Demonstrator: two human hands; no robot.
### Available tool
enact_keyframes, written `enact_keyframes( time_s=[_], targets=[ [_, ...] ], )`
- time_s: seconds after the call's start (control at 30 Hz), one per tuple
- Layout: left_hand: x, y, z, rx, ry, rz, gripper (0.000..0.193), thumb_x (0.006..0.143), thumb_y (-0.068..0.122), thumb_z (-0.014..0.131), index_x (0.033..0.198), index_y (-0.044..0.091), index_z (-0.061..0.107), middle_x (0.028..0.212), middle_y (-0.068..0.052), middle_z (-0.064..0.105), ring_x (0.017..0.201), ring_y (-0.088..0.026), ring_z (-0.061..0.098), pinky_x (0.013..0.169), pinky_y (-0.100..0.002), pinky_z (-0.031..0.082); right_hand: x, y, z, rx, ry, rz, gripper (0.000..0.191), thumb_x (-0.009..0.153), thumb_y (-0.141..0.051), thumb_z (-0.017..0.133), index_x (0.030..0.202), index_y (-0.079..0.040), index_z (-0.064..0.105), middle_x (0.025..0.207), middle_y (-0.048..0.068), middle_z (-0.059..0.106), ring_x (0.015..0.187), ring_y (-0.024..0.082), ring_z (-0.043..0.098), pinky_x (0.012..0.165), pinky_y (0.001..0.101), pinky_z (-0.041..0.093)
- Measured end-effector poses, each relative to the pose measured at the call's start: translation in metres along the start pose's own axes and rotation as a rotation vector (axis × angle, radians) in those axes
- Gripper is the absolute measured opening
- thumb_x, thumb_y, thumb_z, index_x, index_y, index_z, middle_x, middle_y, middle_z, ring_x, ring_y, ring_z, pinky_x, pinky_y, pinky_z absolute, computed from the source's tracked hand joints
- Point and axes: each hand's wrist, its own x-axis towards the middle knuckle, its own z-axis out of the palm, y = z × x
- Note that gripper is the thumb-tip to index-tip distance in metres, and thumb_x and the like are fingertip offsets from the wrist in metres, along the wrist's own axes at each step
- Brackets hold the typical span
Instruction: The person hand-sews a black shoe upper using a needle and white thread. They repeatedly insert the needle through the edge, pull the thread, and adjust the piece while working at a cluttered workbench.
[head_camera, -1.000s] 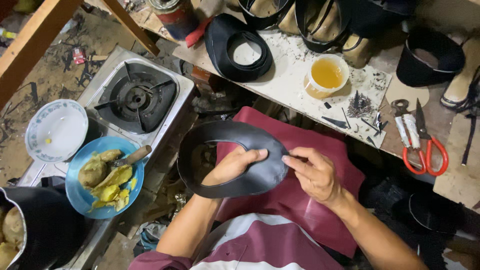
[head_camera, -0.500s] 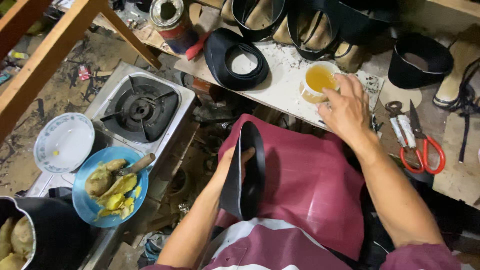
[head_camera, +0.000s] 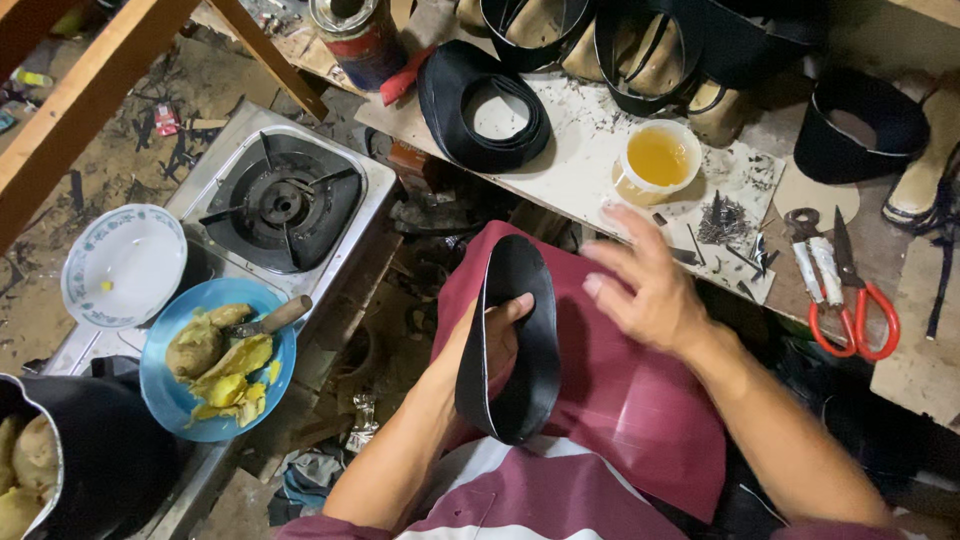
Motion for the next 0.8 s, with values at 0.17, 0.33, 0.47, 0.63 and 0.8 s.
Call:
enact_keyframes(
  time_s=[0.17,0.33,0.47,0.63,0.8],
  targets=[
    [-0.002,-0.004,0.009,-0.048,-0.078,0.036,0.032,0.097,0.003,0.069,0.127,-0.002,0.059,0.112,-0.011,0.069,0.100,-0.025,0.069,0.089,-0.042,0.058,-0.023,-0.022,0.023,-0.084,-0.039,-0.309,0.053,0.074,-0.003,0.072,0.127,-0.013,0.069,0.153,0.020,0.044,0.145,0.043,0.042,0.119,0.0510,0.038],
    [-0.004,-0.013,0.019,0.072,-0.047,-0.049,0.037,0.091,0.003,0.066,0.128,0.001,0.061,0.114,-0.008,0.071,0.103,-0.020,0.070,0.091,-0.037,0.058,-0.023,0.001,0.021,-0.066,0.072,-0.224,0.056,0.079,0.005,0.068,0.131,-0.015,0.067,0.157,0.020,0.039,0.147,0.043,0.042,0.122,0.0494,0.038],
    [0.000,-0.017,0.013,0.019,-0.063,0.013,0.036,0.094,0.004,0.066,0.129,0.001,0.060,0.115,-0.009,0.070,0.105,-0.020,0.069,0.095,-0.037,0.057,-0.034,0.010,0.023,0.249,-0.055,-0.153,0.054,0.082,0.009,0.062,0.131,-0.013,0.068,0.160,0.020,0.039,0.145,0.037,0.046,0.118,0.0430,0.042],
    [0.019,-0.014,-0.007,-0.109,-0.037,-0.002,0.032,0.096,0.011,0.065,0.127,0.005,0.062,0.111,-0.008,0.071,0.100,-0.022,0.070,0.091,-0.039,0.057,-0.051,0.007,0.022,0.531,-0.141,-0.063,0.041,0.087,0.010,0.062,0.119,-0.013,0.075,0.151,0.016,0.054,0.134,0.024,0.059,0.110,0.0359,0.049],
    [0.027,-0.024,-0.013,0.082,0.084,-0.140,0.028,0.096,0.020,0.066,0.117,0.001,0.063,0.101,-0.010,0.070,0.091,-0.024,0.070,0.083,-0.041,0.057,-0.060,-0.008,0.035,0.558,-0.053,0.330,0.049,0.083,-0.001,0.079,0.130,-0.002,0.066,0.098,0.005,0.072,0.085,0.012,0.066,0.076,0.0265,0.056]
  ],
)
